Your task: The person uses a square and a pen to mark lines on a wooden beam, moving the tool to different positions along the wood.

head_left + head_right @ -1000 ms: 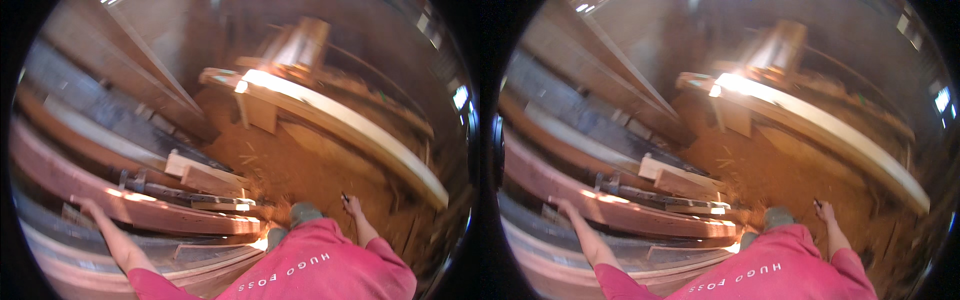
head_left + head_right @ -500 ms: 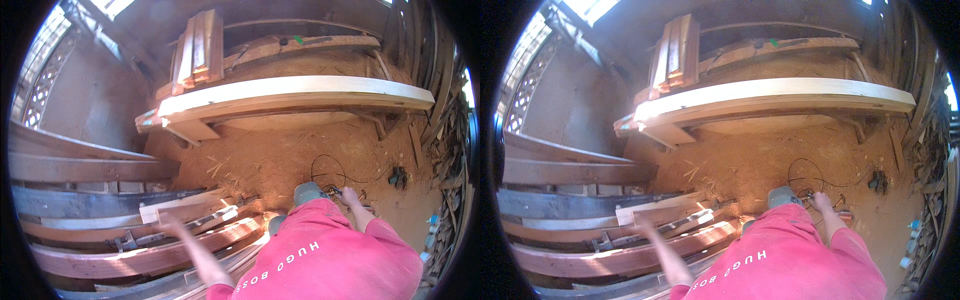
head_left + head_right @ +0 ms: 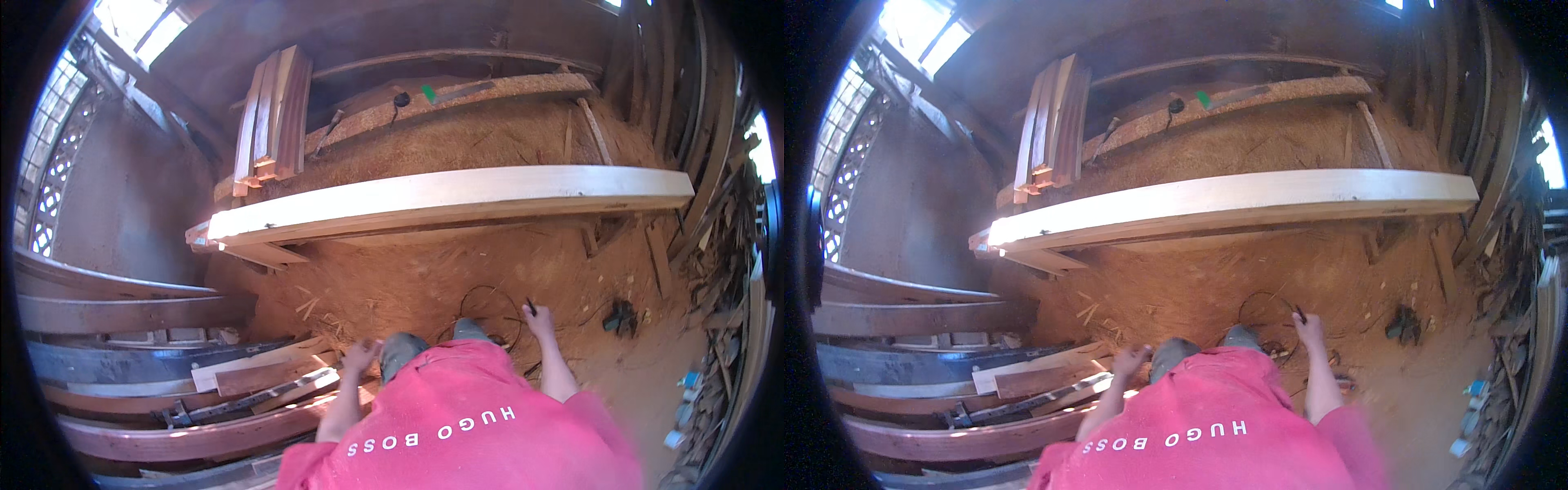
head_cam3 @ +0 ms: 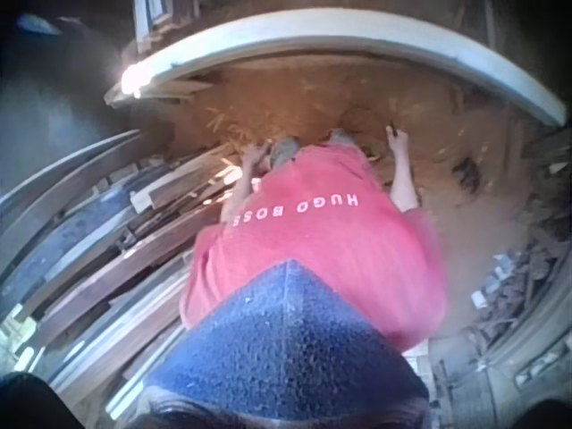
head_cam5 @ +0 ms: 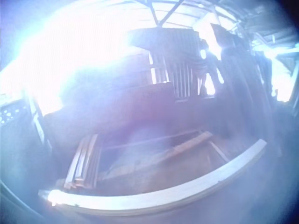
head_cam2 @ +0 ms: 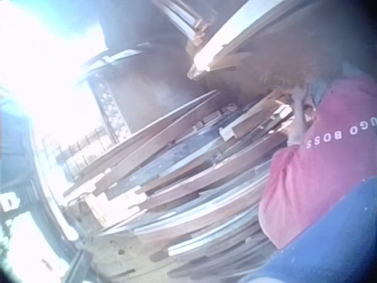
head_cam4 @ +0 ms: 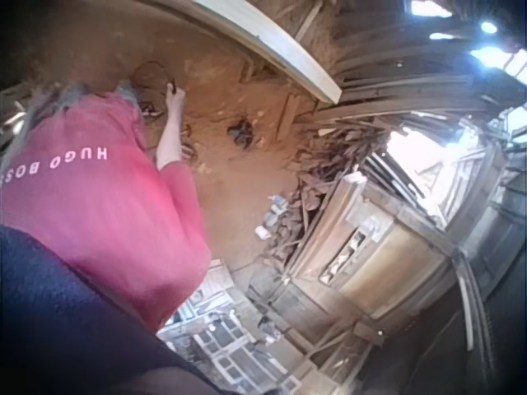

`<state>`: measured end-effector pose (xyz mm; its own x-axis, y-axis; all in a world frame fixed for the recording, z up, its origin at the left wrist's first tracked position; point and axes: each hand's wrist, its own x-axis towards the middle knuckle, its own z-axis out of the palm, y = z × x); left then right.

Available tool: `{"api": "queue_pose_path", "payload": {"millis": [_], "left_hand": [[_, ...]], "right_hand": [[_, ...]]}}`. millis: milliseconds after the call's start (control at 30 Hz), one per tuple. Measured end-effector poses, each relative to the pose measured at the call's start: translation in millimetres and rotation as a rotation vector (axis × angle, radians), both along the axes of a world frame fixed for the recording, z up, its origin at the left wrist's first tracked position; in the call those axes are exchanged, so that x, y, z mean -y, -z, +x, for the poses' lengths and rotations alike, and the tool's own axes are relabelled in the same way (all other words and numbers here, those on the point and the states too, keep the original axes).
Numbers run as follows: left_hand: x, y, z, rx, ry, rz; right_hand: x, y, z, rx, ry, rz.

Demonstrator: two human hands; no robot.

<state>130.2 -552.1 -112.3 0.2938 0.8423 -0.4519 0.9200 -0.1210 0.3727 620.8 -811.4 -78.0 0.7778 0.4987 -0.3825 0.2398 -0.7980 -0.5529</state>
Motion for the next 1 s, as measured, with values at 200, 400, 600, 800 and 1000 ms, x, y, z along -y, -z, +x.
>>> {"api": "queue_pose_path", "payload": {"millis": [200, 400, 600, 800, 1000], "left_hand": [[-105.5, -62.7, 115.8, 0.488, -0.239, 0.342], [-260.2, -121.4, 291.6, 0.673, -0.071, 0.555], [-408.7, -82.8, 504.1, 0.635, 0.381, 0.451], [-534.0, 5.5, 687.5, 0.425, 0.731, 0.321], [-558.6, 9.1, 772.0, 0.064, 0.848, 0.407]], "right_hand": [[149.5, 91.9, 35.4, -0.018, 0.441, 0.002], [173.2, 113.9, -46.2, -0.013, 0.47, 0.022], [92.5, 58.1, -127.0, -0.176, 0.7, -0.191], [15.8, -26.6, -158.2, -0.199, 0.849, -0.138], [-7.0, -83.0, -203.6, -0.064, 1.062, -0.284]]}}
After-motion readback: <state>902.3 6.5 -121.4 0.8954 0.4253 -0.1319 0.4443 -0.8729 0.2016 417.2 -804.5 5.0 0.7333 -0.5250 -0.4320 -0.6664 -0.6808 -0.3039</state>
